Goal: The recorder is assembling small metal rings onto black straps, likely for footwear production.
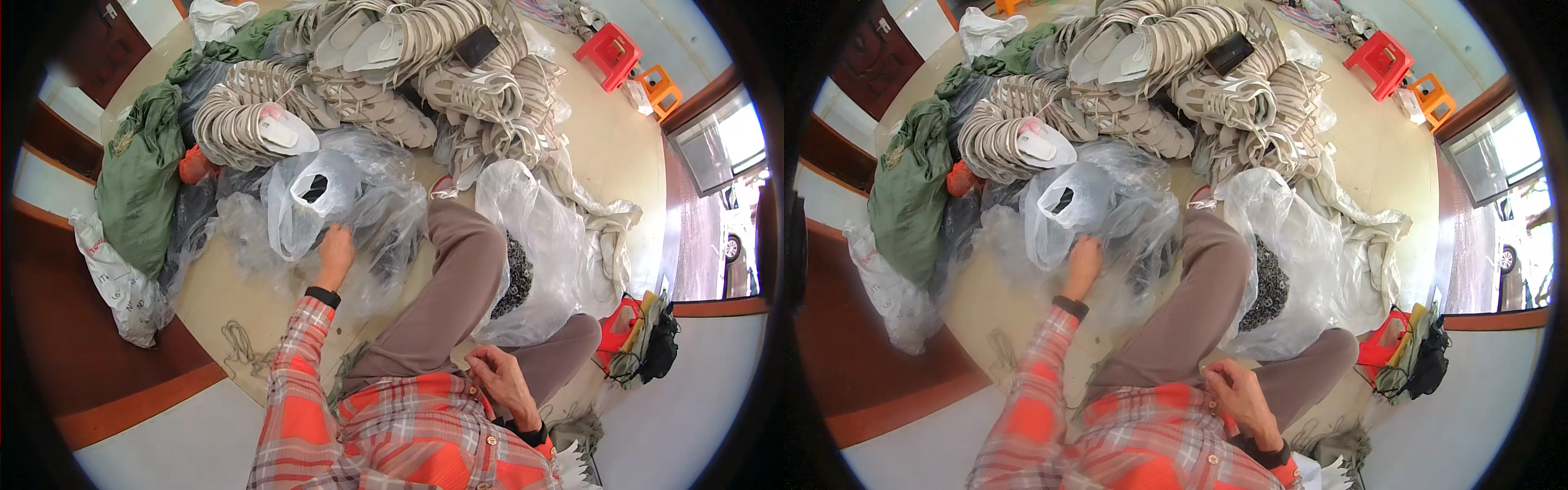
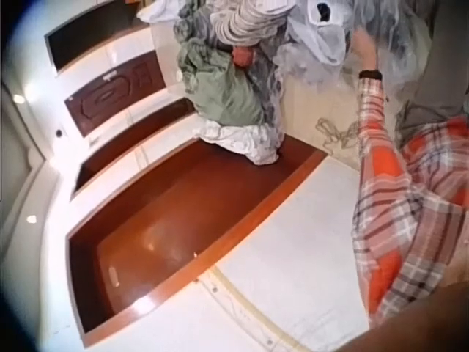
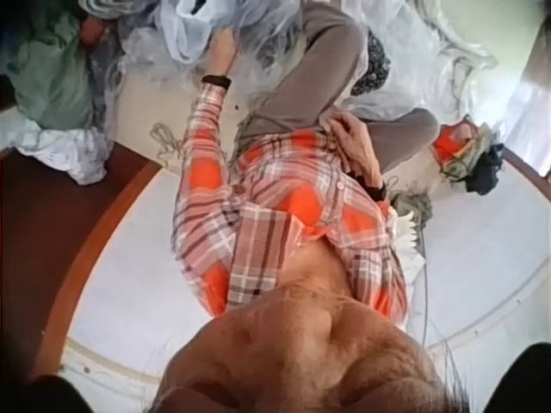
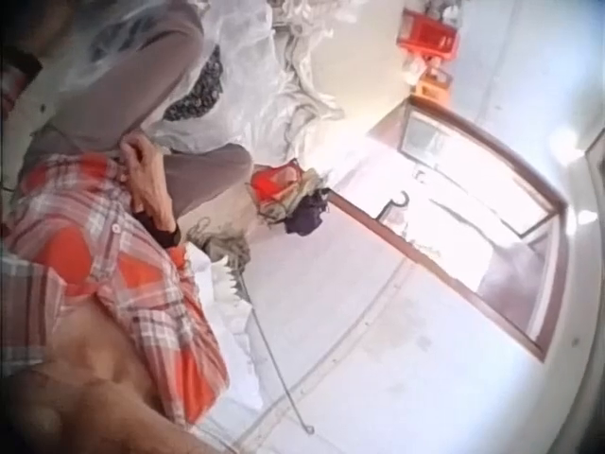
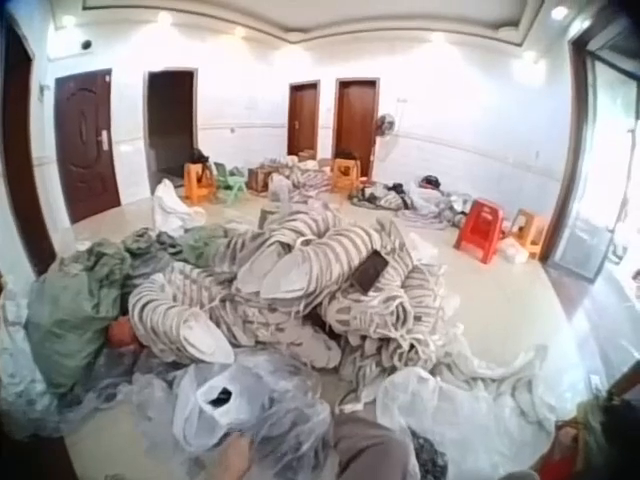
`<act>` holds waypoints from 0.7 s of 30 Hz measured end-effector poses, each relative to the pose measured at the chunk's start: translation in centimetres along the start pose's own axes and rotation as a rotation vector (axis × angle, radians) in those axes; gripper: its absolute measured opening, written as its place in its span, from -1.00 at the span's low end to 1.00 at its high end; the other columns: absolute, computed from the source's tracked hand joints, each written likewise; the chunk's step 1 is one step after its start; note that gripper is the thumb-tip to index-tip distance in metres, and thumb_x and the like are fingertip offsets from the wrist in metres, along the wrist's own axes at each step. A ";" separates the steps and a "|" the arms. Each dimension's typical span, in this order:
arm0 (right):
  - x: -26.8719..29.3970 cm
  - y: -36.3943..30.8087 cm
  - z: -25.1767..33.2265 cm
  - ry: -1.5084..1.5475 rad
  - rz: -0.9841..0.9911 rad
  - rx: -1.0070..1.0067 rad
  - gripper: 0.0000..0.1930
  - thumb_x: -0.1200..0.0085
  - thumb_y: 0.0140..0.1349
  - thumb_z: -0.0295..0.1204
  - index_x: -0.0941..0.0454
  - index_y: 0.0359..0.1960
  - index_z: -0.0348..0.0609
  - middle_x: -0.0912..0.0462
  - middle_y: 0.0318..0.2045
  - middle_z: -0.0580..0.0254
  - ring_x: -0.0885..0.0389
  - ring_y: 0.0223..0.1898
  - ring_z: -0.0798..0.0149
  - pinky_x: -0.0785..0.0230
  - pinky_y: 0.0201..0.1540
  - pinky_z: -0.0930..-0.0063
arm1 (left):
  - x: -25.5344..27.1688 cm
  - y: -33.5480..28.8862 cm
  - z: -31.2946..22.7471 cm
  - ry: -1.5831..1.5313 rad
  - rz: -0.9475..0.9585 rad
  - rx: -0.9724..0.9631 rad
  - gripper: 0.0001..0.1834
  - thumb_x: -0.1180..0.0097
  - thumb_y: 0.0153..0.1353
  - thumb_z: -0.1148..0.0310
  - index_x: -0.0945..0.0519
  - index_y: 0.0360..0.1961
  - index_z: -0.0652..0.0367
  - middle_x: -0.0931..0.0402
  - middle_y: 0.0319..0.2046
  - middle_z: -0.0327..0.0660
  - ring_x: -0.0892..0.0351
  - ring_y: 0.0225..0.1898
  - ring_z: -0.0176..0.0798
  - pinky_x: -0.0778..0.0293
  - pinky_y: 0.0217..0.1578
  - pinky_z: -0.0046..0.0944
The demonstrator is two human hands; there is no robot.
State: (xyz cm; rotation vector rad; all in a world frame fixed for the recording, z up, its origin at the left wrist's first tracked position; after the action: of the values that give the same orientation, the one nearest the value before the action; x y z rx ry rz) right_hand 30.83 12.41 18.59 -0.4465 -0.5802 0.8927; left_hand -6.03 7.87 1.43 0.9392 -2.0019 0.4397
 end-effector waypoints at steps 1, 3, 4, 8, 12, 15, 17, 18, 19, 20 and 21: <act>0.2 0.4 -0.1 0.025 -0.025 -0.026 -0.77 0.00 0.17 -0.40 -0.49 -0.26 -0.35 -0.57 -0.53 0.14 -0.51 -0.50 0.41 -0.35 -0.40 0.53 | -0.9 1.2 -1.9 0.176 0.062 -0.179 -0.84 -0.07 -0.10 0.52 -0.55 -0.42 0.33 -0.49 -0.46 0.14 -0.51 -0.34 0.17 -0.47 -0.32 -0.03; 0.3 0.4 -0.3 0.009 -0.021 -0.067 -0.77 0.00 0.17 -0.39 -0.49 -0.27 -0.36 -0.57 -0.53 0.11 -0.52 -0.49 0.38 -0.36 -0.38 0.51 | -3.8 2.3 -2.1 0.195 0.171 -0.167 -0.86 -0.05 -0.09 0.54 -0.56 -0.43 0.31 -0.51 -0.44 0.14 -0.52 -0.32 0.17 -0.47 -0.31 0.00; 0.2 0.3 0.0 -0.026 -0.011 -0.053 -0.77 0.00 0.17 -0.39 -0.49 -0.26 -0.36 -0.57 -0.53 0.10 -0.52 -0.49 0.37 -0.36 -0.38 0.50 | -5.8 2.6 -1.8 0.215 0.281 -0.158 -0.87 -0.03 -0.07 0.55 -0.56 -0.44 0.29 -0.52 -0.41 0.14 -0.54 -0.31 0.16 -0.46 -0.30 0.03; 0.7 0.8 1.0 -0.031 -0.019 -0.099 -0.77 0.00 0.16 -0.40 -0.48 -0.27 -0.36 -0.57 -0.53 0.07 -0.53 -0.51 0.36 -0.36 -0.39 0.50 | -11.7 4.3 -1.1 0.199 0.350 -0.047 -0.85 -0.03 0.00 0.47 -0.57 -0.41 0.29 -0.52 -0.35 0.21 -0.54 -0.26 0.19 -0.46 -0.25 0.02; 1.2 1.7 0.7 0.003 -0.032 -0.105 -0.79 0.00 0.17 -0.43 -0.48 -0.27 -0.35 -0.57 -0.54 0.16 -0.50 -0.53 0.42 -0.34 -0.44 0.54 | -13.5 4.4 0.4 0.044 0.348 0.260 -0.69 -0.03 0.07 0.25 -0.56 -0.38 0.35 -0.51 -0.33 0.24 -0.51 -0.23 0.23 -0.45 -0.19 0.01; 2.8 2.8 -0.8 0.081 -0.108 -0.118 -0.82 0.00 0.17 -0.45 -0.49 -0.27 -0.32 -0.55 -0.56 0.24 -0.47 -0.54 0.47 -0.32 -0.48 0.58 | -10.3 3.9 0.1 -0.129 0.078 0.304 -0.66 0.00 0.11 0.19 -0.55 -0.36 0.32 -0.53 -0.34 0.14 -0.51 -0.27 0.20 -0.43 -0.26 -0.01; 5.8 4.2 -1.7 0.122 -0.281 -0.119 -0.85 0.01 0.17 -0.45 -0.50 -0.28 -0.27 -0.53 -0.57 0.30 -0.44 -0.57 0.51 -0.28 -0.52 0.63 | -6.3 1.8 0.2 -0.321 -0.107 0.253 -0.71 0.05 0.15 0.25 -0.54 -0.38 0.30 -0.52 -0.44 0.06 -0.50 -0.38 0.13 -0.40 -0.35 -0.06; 7.2 5.6 -2.2 0.132 -0.340 -0.126 -0.85 0.04 0.18 -0.46 -0.49 -0.29 -0.28 -0.53 -0.58 0.30 -0.45 -0.57 0.49 -0.27 -0.55 0.63 | -3.4 0.5 0.9 -0.409 -0.209 0.265 -0.74 0.08 0.17 0.29 -0.53 -0.38 0.30 -0.50 -0.51 0.02 -0.48 -0.45 0.09 -0.37 -0.39 -0.09; 8.7 7.1 -2.9 0.173 -0.394 -0.059 -0.85 0.05 0.17 -0.47 -0.48 -0.31 -0.31 -0.50 -0.60 0.28 -0.44 -0.59 0.48 -0.28 -0.58 0.61 | -0.1 -0.2 1.3 -0.407 -0.295 0.282 -0.77 0.08 0.17 0.33 -0.52 -0.38 0.30 -0.45 -0.55 -0.01 -0.44 -0.47 0.05 -0.34 -0.40 -0.10; 10.0 8.5 -3.4 0.098 -0.466 -0.050 -0.85 0.06 0.16 -0.48 -0.47 -0.33 -0.32 -0.52 -0.58 0.22 -0.48 -0.56 0.39 -0.32 -0.53 0.54 | 2.7 -0.4 2.2 -0.406 -0.391 0.294 -0.80 0.09 0.17 0.37 -0.52 -0.38 0.29 -0.40 -0.59 -0.03 -0.40 -0.50 0.01 -0.32 -0.41 -0.12; 11.3 9.9 -4.2 0.025 -0.543 -0.027 -0.86 0.06 0.14 -0.50 -0.47 -0.34 -0.34 -0.53 -0.57 0.15 -0.51 -0.53 0.29 -0.36 -0.47 0.46 | 4.5 0.1 3.1 -0.312 -0.503 0.226 -0.83 0.09 0.17 0.41 -0.50 -0.39 0.29 -0.38 -0.58 -0.04 -0.39 -0.50 0.01 -0.31 -0.40 -0.12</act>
State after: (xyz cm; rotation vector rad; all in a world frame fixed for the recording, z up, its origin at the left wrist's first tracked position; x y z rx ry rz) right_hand 33.17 26.71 12.78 -0.3006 -0.6491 0.3599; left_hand -9.39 4.03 3.40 1.6849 -1.9123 0.2477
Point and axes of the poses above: each hand's wrist, its own y-axis towards the middle knuckle, its own x-axis out of the back of the hand, z = x × y, the point moved 7 cm from there along y, towards the middle knuckle
